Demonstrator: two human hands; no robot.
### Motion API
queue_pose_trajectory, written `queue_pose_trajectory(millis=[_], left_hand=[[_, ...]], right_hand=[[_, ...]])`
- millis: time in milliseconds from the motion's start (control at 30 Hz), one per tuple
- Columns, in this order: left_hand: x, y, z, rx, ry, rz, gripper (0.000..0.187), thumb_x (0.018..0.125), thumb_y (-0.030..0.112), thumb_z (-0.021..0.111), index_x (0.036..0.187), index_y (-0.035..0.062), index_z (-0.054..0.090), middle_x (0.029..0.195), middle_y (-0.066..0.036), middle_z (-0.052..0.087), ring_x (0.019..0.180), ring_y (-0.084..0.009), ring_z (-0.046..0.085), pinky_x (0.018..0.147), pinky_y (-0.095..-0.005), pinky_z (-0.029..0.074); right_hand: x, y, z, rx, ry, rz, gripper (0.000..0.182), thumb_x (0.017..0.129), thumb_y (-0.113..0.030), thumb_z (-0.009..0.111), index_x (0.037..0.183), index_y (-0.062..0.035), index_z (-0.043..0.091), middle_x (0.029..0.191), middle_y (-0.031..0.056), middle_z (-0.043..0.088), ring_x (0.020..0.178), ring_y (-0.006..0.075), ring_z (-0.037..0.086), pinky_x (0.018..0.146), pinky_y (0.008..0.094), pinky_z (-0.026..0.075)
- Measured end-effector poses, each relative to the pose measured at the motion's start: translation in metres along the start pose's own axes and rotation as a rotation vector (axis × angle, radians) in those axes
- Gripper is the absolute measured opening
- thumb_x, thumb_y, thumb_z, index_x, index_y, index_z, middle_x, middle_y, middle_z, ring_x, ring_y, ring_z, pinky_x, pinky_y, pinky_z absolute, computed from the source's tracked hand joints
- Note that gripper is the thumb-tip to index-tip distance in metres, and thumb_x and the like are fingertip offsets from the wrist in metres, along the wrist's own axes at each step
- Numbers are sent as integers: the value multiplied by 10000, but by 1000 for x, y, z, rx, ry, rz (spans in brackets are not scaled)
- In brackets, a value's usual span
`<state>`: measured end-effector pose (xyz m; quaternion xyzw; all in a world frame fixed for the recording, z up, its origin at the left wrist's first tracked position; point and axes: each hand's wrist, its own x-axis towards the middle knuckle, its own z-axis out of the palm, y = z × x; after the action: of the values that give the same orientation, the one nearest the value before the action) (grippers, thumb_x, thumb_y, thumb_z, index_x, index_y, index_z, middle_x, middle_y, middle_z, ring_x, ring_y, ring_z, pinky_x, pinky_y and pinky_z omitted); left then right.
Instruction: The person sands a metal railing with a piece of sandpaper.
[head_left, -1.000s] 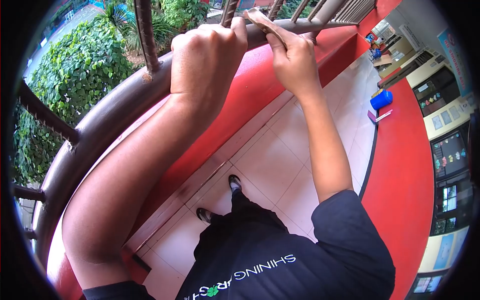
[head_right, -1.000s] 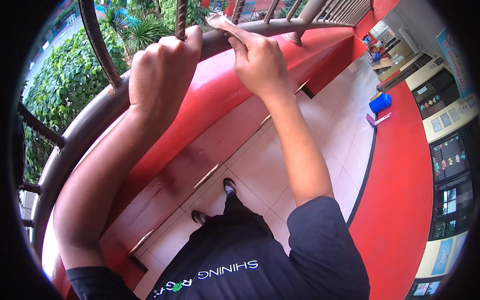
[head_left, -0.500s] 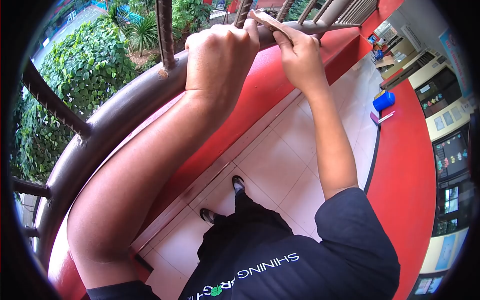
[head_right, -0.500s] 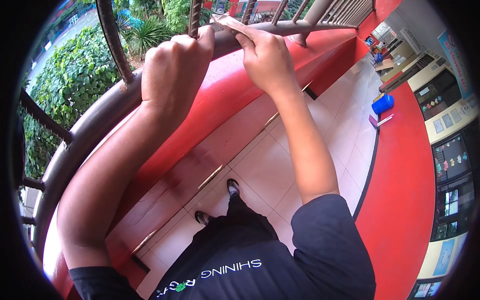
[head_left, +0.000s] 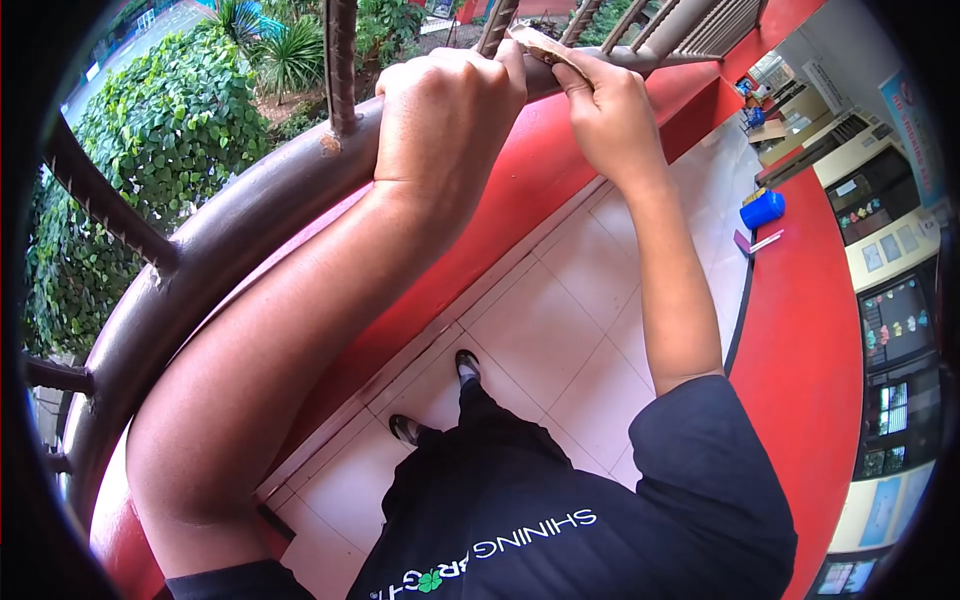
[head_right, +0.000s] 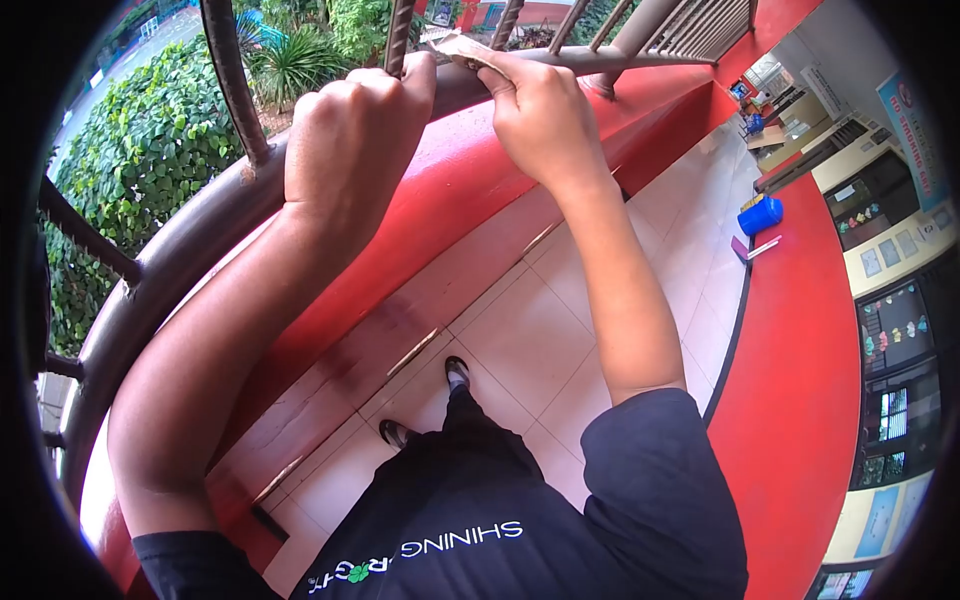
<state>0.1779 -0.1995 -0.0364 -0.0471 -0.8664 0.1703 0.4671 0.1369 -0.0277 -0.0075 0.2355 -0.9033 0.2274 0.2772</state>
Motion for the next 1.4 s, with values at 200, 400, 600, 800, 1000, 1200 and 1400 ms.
queue_pose_trajectory(millis=[200, 400, 600, 800, 1000, 1200, 1400], left_hand=[[1, -3, -5, -14, -2, -19, 42, 934, 131, 649, 924, 132, 608, 662, -43, 662, 578, -190, 718, 496, -318, 579], [-1, -1, 3, 1, 0, -22, 86, 905, 145, 675, 903, 180, 596, 639, 0, 591, 562, -156, 642, 430, -325, 416], [1, -3, -9, 21, -63, 2, 22, 962, 121, 622, 983, 126, 619, 670, -38, 647, 577, -185, 708, 490, -321, 560], [1, -4, -7, 106, -16, 36, 73, 931, 132, 644, 894, 165, 591, 639, -22, 578, 555, -168, 650, 454, -315, 483], [2, -7, -15, 131, -91, 60, 53, 942, 132, 632, 948, 159, 587, 656, -18, 584, 557, -162, 656, 474, -305, 504], [5, -5, -20, 97, -212, 22, 129, 967, 130, 601, 1090, 163, 621, 708, -50, 617, 592, -204, 686, 514, -359, 557], [8, -3, -21, 165, -220, 16, 109, 958, 122, 611, 1063, 153, 606, 700, -17, 556, 585, -174, 641, 532, -332, 542]], right_hand=[[-5, 14, 10, 92, 78, -122, 301, 1011, -125, 604, 1280, -146, 740, 1049, 208, 742, 986, 388, 724, 831, 418, 568], [-84, 64, -22, 16, 75, 97, 289, 1023, -144, 592, 1249, -27, 730, 1058, 213, 758, 927, 380, 738, 863, 402, 564], [-182, 117, 8, 145, 186, 639, 328, 1087, -240, 562, 1247, -5, 726, 968, 146, 743, 902, 223, 689, 881, 353, 518], [-145, 100, 13, 250, 503, 483, 336, 1097, -256, 569, 1173, 29, 731, 944, 73, 619, 869, 200, 588, 815, 329, 493], [-76, 42, 15, 341, 537, 86, 228, 1031, -135, 656, 1199, -13, 750, 1040, 89, 617, 806, 217, 593, 705, 342, 499], [-50, 114, 9, -268, 452, 275, 379, 1006, -91, 605, 1369, -126, 712, 969, 131, 705, 823, 341, 687, 737, 426, 549], [-111, 187, -10, 6, 590, 466, 318, 1081, -123, 528, 1285, 56, 694, 1178, 114, 729, 1081, 206, 713, 914, 336, 579]])
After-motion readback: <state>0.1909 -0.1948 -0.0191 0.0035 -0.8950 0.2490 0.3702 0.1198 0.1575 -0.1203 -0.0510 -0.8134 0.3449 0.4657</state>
